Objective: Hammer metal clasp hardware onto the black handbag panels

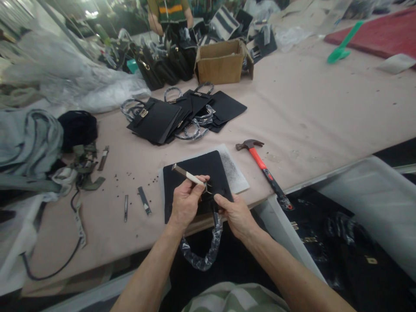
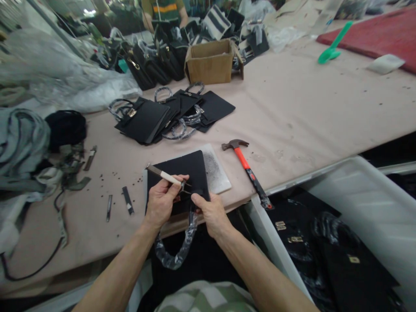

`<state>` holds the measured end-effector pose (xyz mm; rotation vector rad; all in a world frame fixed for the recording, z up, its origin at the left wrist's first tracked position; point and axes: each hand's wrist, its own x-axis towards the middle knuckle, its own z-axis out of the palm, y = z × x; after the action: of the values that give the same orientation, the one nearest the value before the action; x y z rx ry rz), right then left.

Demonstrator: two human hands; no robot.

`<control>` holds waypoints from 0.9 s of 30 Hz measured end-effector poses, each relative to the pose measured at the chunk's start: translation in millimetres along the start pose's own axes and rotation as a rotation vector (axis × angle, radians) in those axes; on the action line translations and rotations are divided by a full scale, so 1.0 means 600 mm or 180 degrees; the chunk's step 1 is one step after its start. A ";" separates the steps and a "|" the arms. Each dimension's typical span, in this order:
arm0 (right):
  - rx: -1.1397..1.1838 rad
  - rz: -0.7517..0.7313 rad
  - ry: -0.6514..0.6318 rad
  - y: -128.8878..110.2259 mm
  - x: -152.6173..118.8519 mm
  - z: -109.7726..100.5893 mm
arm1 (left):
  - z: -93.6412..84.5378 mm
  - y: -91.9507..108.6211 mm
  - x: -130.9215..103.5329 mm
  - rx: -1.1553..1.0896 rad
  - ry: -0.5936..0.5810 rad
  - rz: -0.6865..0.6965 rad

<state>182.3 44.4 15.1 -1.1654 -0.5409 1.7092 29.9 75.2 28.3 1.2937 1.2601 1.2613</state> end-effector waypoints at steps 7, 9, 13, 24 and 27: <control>0.0263 -0.0042 -0.0515 0.006 0.013 -0.004 | -0.012 0.023 0.003 0.0010 -0.0016 -0.0012; 0.0413 -0.0021 -0.0624 0.008 0.014 -0.004 | -0.013 0.025 0.004 -0.0164 0.0015 -0.0053; 0.0622 0.0101 -0.0775 0.016 0.018 0.000 | -0.016 0.020 -0.002 -0.0660 0.0129 -0.0124; 0.0469 0.0228 -0.0735 0.036 0.023 0.003 | -0.027 0.010 -0.028 -0.0438 0.0186 -0.0074; 0.0274 0.0162 -0.0777 0.040 0.025 -0.003 | -0.027 0.009 -0.026 -0.0205 0.0316 -0.0210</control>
<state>171.7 47.2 -10.9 -0.9223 -0.5832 1.9134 14.7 58.6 33.6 1.1469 1.3102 1.3220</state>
